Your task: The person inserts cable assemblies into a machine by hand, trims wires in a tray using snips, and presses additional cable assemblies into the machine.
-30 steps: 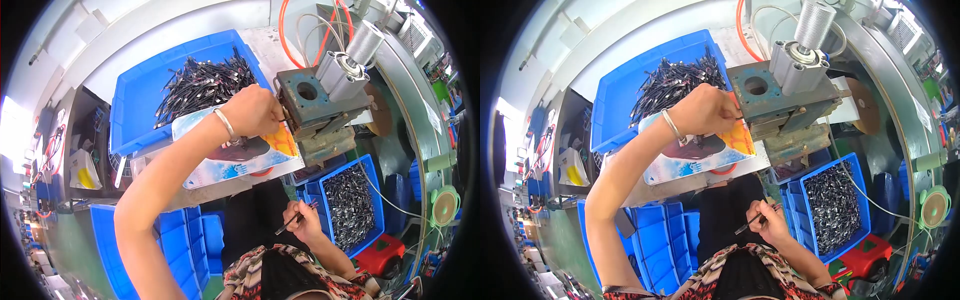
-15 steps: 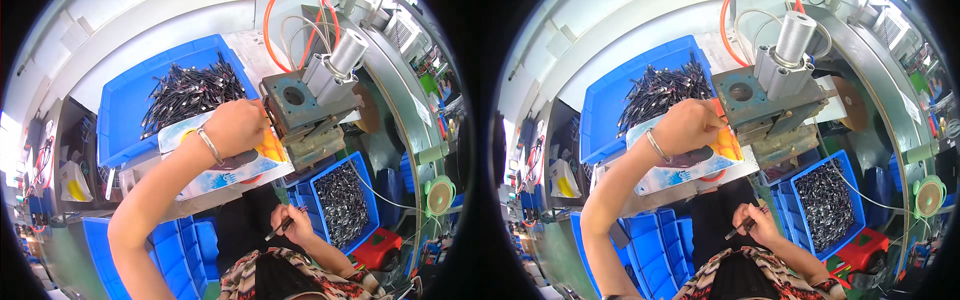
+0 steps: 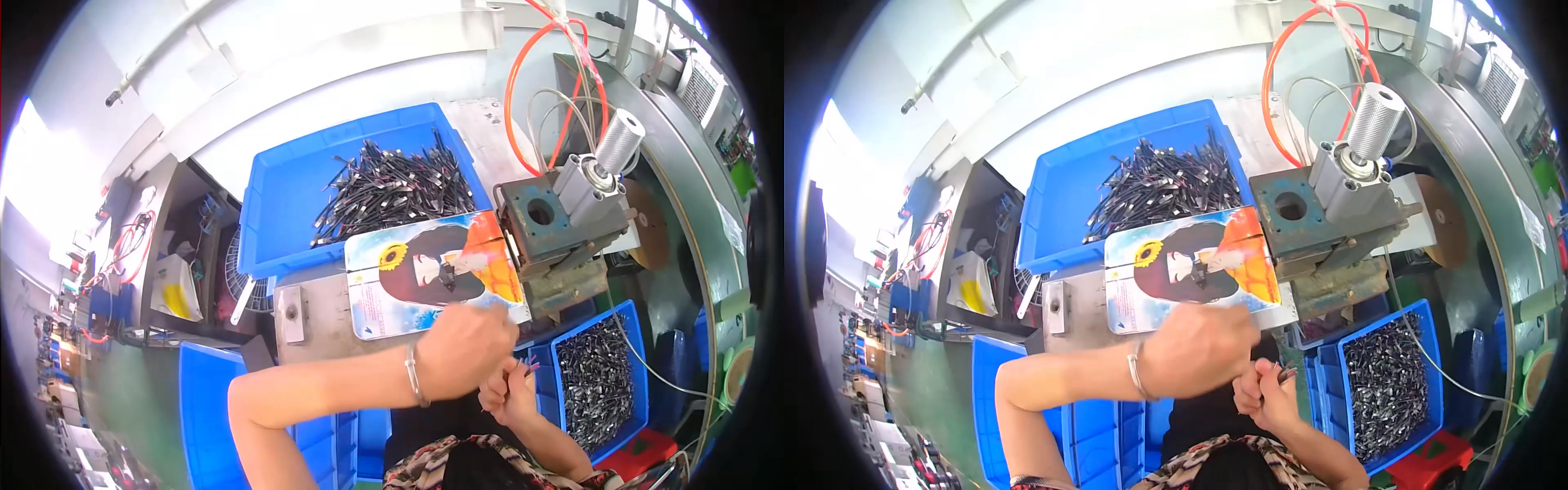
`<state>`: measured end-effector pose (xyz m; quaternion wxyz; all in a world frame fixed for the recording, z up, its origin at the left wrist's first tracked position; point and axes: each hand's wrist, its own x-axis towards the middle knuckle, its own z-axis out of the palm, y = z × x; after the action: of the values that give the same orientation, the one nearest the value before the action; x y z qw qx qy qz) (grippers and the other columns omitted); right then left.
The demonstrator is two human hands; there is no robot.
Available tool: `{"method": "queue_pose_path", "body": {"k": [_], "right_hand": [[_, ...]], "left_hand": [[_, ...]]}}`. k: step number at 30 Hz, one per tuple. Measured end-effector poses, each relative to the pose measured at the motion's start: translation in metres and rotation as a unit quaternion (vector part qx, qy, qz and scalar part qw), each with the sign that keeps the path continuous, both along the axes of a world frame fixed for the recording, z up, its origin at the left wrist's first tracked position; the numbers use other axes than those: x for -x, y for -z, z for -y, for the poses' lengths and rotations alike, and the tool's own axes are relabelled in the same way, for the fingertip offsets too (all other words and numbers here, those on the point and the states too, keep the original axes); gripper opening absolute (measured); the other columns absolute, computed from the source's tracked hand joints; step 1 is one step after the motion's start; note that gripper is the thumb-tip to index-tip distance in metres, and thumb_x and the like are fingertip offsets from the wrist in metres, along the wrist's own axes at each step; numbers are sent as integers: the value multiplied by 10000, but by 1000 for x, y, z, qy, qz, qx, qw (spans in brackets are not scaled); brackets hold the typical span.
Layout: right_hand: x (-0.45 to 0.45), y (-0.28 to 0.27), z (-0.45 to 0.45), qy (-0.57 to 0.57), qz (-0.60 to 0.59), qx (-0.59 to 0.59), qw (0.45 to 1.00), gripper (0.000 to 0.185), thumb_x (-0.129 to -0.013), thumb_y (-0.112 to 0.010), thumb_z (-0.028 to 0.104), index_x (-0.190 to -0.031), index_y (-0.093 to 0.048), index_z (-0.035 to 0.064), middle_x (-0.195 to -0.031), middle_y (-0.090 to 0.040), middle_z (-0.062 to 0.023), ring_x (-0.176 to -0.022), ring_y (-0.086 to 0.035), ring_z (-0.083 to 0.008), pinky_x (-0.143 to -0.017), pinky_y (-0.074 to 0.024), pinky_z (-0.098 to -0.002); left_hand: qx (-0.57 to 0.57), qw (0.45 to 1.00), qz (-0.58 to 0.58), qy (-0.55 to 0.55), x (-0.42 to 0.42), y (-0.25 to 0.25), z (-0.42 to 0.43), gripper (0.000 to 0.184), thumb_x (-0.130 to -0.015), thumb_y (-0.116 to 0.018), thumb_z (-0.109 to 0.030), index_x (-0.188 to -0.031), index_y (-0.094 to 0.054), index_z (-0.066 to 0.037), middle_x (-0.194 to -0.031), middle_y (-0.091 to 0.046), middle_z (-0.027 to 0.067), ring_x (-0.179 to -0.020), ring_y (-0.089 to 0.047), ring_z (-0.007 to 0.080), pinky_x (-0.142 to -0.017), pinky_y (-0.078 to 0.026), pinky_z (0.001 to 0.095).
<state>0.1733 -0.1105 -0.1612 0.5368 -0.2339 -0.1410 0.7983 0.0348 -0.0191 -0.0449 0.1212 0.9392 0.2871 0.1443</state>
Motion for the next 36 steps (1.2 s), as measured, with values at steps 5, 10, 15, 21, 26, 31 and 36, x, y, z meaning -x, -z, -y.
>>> {"method": "queue_pose_path", "body": {"k": [5,10,15,21,26,31,36], "right_hand": [[25,-8,-5,77,150,133,977,401,-893,-386,423,-818,-507,48,-613,-453,-6,-472,-401,-110,-392,-298,-235],[3,1,-7,-34,40,-29,998,453,-853,-445,463,-675,-437,46,-548,-369,-14,-452,-336,-108,-400,-253,-242],[-4,2,-8,-47,95,-7,994,483,-862,-407,475,-608,-395,65,-525,-323,-2,-427,-296,-112,-354,-217,-245],[-8,4,-9,-48,92,-12,995,481,-858,-421,468,-668,-425,26,-547,-373,-42,-464,-351,-119,-410,-268,-238],[-6,8,-9,-71,145,-45,986,466,-846,-431,459,-658,-466,34,-596,-434,-70,-490,-407,-145,-395,-319,-252],[-14,9,-2,-86,128,-18,988,484,-865,-418,422,-734,-523,-32,-711,-521,-110,-571,-479,-154,-475,-374,-255],[-7,-5,0,-66,126,-103,984,462,-871,-404,406,-734,-518,-20,-650,-521,-120,-604,-533,-173,-524,-429,-279]], "left_hand": [[71,996,45,32,7,17,24,134,-659,-593,-203,-684,-550,-78,-641,-475,38,-597,-538,185,-452,-428,303],[-125,992,-26,-16,46,5,-53,68,-668,-590,-155,-675,-588,-87,-631,-521,70,-586,-557,220,-474,-440,328],[8,948,-83,-308,106,30,-172,136,-648,-571,-140,-736,-661,-89,-688,-605,145,-626,-591,302,-596,-483,354],[-35,931,-160,-328,106,52,-187,157,-654,-554,-127,-748,-680,-118,-723,-621,142,-701,-600,308,-687,-493,379],[19,936,-138,-325,113,50,-194,156,-629,-587,-150,-743,-676,-91,-719,-622,145,-675,-604,299,-673,-491,368],[47,946,-65,-315,115,39,-195,161,-590,-638,-166,-694,-653,-44,-668,-622,130,-618,-610,241,-619,-490,318],[115,923,165,-328,93,-12,-142,135,-644,-627,-119,-700,-605,1,-619,-614,109,-602,-621,180,-568,-481,272]]}}
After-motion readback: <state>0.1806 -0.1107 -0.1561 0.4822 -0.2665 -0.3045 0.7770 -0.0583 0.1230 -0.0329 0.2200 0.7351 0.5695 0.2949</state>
